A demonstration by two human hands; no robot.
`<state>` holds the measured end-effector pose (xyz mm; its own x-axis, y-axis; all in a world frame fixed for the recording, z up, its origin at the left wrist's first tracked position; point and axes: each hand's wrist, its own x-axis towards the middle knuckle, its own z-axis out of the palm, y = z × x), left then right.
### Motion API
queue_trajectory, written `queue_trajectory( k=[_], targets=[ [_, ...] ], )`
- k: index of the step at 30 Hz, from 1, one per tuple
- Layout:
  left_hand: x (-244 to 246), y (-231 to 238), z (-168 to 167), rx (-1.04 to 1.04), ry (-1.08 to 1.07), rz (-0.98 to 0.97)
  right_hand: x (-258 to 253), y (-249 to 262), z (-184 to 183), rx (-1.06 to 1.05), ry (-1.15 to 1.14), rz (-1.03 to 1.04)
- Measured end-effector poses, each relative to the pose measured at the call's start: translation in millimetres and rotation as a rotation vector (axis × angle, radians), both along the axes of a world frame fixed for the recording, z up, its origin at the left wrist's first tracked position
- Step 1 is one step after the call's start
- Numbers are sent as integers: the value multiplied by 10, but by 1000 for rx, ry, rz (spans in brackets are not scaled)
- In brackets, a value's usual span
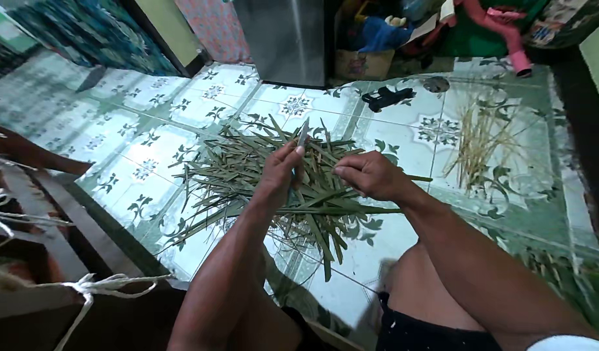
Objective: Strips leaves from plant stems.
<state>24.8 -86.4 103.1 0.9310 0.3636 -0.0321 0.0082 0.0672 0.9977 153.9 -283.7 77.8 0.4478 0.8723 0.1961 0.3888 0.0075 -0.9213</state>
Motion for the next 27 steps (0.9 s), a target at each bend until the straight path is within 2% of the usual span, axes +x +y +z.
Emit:
queue_trajectory(
  k=[15,21,24,27],
  targets=[
    [-92,282,108,12,-86,125,17,-121,-16,69,-231,-6],
    [-230,515,212,8,-208,207,51,-268,-4,0,-143,53],
    [-300,493,194,-28,-227,154,47,-298,-43,-31,-92,64],
    [-279,250,118,-22,-104,6,14,-278,-64,-25,-79,65]
  ],
)
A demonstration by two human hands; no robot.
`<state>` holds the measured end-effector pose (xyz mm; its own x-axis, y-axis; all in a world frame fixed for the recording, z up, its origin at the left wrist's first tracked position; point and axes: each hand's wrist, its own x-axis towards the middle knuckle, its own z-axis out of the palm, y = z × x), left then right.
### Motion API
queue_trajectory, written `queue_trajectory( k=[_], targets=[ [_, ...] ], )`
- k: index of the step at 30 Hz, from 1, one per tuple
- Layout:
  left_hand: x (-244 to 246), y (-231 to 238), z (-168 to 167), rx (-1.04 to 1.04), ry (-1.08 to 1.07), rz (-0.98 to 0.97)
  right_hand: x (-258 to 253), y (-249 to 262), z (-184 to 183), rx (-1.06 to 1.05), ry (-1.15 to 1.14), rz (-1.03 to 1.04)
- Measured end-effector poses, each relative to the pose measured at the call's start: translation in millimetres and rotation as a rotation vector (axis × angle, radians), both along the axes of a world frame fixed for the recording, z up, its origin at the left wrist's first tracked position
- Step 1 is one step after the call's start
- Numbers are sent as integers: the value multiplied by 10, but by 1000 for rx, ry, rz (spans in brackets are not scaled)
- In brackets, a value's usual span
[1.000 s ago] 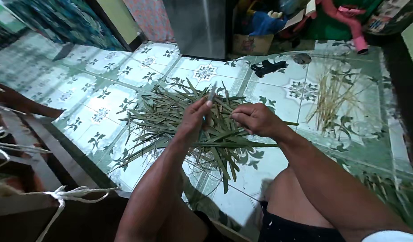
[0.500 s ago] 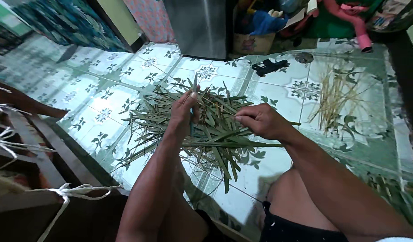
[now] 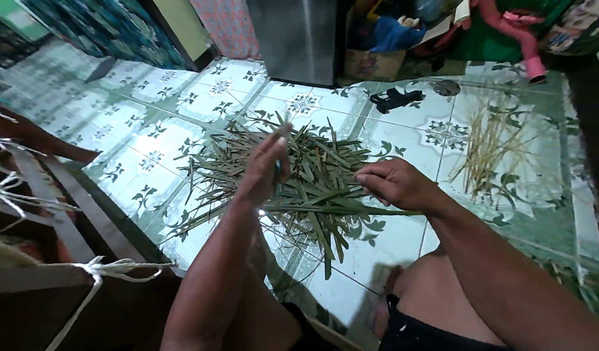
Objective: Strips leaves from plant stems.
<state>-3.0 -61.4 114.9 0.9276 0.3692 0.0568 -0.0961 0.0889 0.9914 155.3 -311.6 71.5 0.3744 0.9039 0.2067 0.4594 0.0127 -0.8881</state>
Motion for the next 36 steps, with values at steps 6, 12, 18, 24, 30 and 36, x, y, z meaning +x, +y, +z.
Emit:
queue_trajectory(
  k=[6,12,18,24,30,36],
  targets=[
    [64,-98,49,62,48,-53,1,-13,33,-16,-24,-61],
    [15,75,76,87,6,45,18,-31,22,-14,-70,-24],
    [-6,161,91,78,-25,107,19,-43,21,19,-80,-23],
    [-67,284,107,63,-58,149,53,-100,10,36,-122,-37],
    [-154,407,168,100,-94,205,95,-174,-24,28,-138,-11],
    [-256,562,186,55,-138,261,141,-285,-66,18,-135,14]
  ],
)
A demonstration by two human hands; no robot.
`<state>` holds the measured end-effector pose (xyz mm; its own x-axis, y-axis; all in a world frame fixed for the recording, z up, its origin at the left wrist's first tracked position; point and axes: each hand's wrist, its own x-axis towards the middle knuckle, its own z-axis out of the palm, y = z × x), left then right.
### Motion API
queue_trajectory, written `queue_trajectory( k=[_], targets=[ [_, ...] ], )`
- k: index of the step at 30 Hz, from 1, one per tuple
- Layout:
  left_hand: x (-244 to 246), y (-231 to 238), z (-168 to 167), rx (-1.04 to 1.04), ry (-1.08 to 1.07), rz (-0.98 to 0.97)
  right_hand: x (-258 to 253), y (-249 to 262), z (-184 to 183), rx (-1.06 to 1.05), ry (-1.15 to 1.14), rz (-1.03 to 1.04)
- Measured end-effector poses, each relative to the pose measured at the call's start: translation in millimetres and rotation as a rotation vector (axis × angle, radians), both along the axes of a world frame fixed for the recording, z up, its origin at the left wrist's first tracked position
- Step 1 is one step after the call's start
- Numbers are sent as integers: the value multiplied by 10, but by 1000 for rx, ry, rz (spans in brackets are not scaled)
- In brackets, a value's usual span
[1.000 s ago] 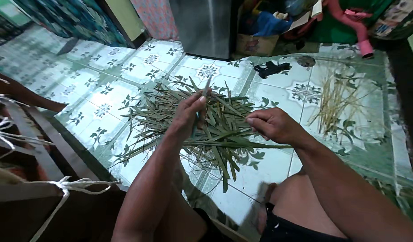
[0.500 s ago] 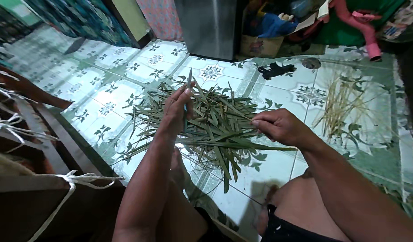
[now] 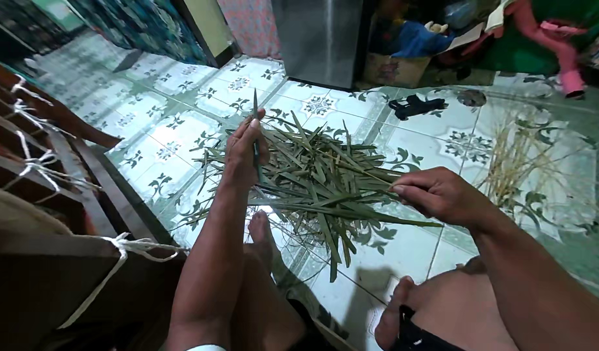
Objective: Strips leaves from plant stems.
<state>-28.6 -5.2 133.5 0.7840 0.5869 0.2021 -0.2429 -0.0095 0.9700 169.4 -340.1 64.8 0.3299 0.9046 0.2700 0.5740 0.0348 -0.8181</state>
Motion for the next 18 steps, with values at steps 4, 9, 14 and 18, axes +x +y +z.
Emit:
queue_trajectory(
  k=[4,9,14,18],
  targets=[
    [-88,87,31,10,-24,33,49,-106,-21,-47,54,26],
    [-182,225,44,10,-72,67,171,-293,-61,-81,59,52],
    [-270,374,25,-13,-95,111,366,-645,-98,-117,70,-23],
    [-318,502,-27,-87,-129,125,571,-1007,-202,-183,121,-137]
  ],
)
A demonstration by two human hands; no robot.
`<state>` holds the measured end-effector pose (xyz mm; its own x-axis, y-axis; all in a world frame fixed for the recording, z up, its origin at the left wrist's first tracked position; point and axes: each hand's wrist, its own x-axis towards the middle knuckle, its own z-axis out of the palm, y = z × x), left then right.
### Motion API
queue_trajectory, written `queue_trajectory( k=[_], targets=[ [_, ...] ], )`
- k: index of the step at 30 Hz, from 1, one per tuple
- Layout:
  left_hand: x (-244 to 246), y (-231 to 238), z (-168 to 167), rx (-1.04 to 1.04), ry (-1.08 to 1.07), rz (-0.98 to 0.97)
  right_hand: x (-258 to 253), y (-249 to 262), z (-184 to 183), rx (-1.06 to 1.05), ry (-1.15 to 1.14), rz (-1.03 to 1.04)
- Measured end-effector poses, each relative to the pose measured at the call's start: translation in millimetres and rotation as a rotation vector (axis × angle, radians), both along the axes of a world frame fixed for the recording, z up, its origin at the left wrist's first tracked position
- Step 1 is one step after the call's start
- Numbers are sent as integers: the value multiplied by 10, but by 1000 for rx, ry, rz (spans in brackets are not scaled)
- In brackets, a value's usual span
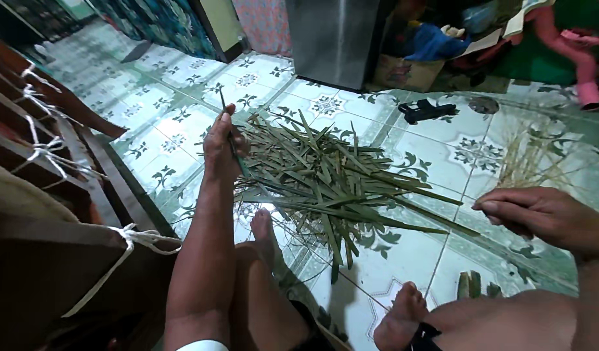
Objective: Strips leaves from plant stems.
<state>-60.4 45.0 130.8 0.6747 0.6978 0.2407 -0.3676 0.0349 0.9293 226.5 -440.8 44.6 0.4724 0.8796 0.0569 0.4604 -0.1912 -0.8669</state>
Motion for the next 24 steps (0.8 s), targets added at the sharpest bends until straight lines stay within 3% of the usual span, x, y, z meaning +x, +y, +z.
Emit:
queue_trajectory(
  k=[5,10,14,19,22,24],
  targets=[
    [37,99,-88,-42,-2,46,59,-35,-58,13,-68,-111],
    [338,-300,18,62,78,-24,-148,432,102,-31,-20,-244],
    [513,-678,65,190,125,-201,-252,829,145,56,70,-282],
    [781,-1351,-162,358,534,-582,-423,1210,195,126,96,-213],
    [890,-1557,-323,376,523,-782,-581,1365,278,144,99,-150],
    [925,-1606,-398,326,483,-814,-659,1443,297,181,100,-116]
  ],
)
